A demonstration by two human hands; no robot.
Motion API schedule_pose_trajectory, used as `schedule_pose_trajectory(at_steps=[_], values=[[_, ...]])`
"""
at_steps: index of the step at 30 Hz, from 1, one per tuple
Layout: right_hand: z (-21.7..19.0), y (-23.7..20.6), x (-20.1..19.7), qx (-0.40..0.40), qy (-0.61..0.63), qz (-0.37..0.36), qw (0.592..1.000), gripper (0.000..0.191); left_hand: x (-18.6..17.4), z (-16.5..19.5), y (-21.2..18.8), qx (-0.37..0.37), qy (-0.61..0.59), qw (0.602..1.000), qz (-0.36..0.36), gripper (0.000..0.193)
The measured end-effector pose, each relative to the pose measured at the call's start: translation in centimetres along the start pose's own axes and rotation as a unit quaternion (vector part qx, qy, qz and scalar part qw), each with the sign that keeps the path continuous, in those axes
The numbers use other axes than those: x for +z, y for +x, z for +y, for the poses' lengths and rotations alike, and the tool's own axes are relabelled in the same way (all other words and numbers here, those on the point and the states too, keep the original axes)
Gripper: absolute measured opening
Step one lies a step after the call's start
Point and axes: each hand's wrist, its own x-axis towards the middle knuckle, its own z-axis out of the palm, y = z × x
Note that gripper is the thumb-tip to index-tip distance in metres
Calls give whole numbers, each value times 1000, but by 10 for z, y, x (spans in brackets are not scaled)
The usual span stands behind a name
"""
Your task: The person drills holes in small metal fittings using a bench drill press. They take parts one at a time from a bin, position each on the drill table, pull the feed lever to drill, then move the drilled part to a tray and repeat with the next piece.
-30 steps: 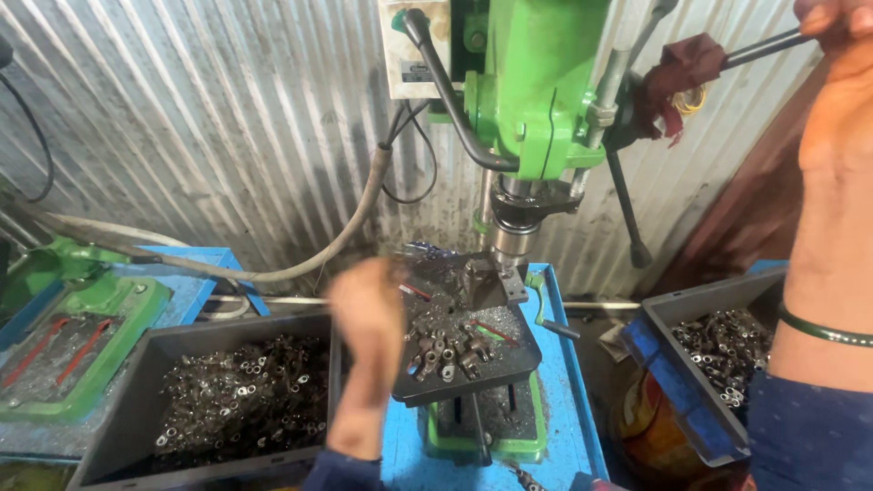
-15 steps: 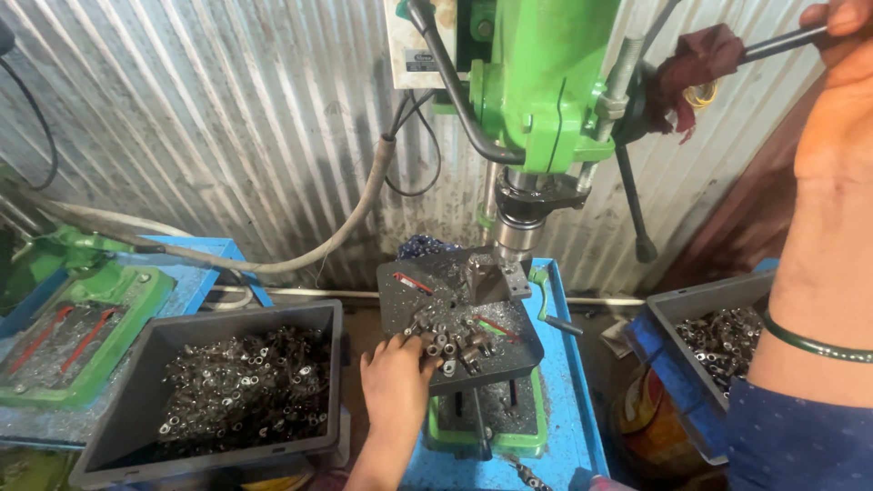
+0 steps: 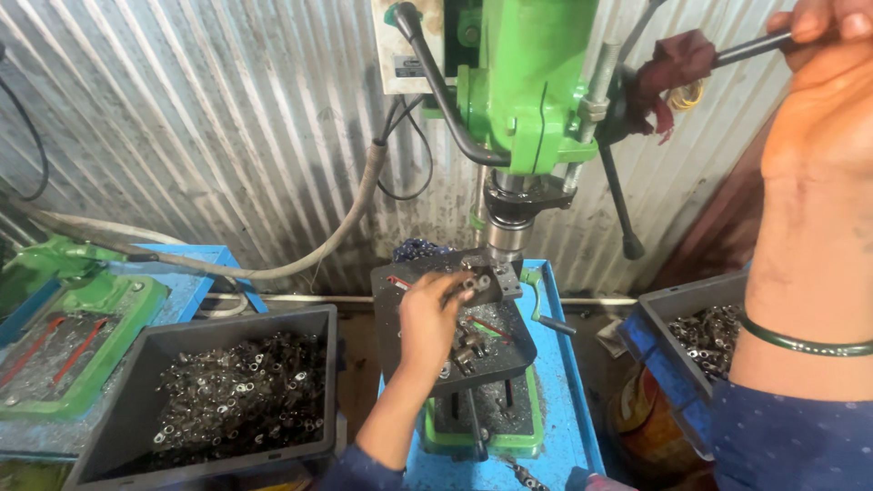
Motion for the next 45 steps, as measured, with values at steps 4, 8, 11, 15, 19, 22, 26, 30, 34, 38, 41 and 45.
schedule_pose_trajectory(at_steps=[4,8,11,15,19,22,26,30,34,38,41,45], values=[[-3,0,1,-1,3,-1,1000,32,20,1,12,28,3,1000,9,24],[-1,1,3,2,13,3,1000,32,26,0,14,54,63,996,22,22],[-2,-11,4,0,34,15,999,31,26,1,11,48,96,994,27,21],[-12,-83,2,-10,126,67,990,31,26,3,11,31,110,992,52,23],[1,-175,11,42,291,116,949,31,28,2,16,25,126,989,70,27],[28,-204,7,72,323,111,937,26,28,-1,19,34,143,985,85,31],[61,-220,-3,45,330,100,938,24,27,-4,21,3,141,987,75,43],[76,-232,-5,28,371,108,922,24,27,-3,22,3,144,986,83,47],[67,-225,-1,25,330,112,937,23,21,-2,21,-12,160,985,67,51],[37,-187,8,-30,176,122,976,29,6,-4,18,-5,116,991,71,38],[10,-142,11,-99,45,153,982,37,2,-10,17,-40,68,996,44,28],[-7,-62,1,-80,-6,84,993,37,22,-23,22,-96,107,989,-20,30]])
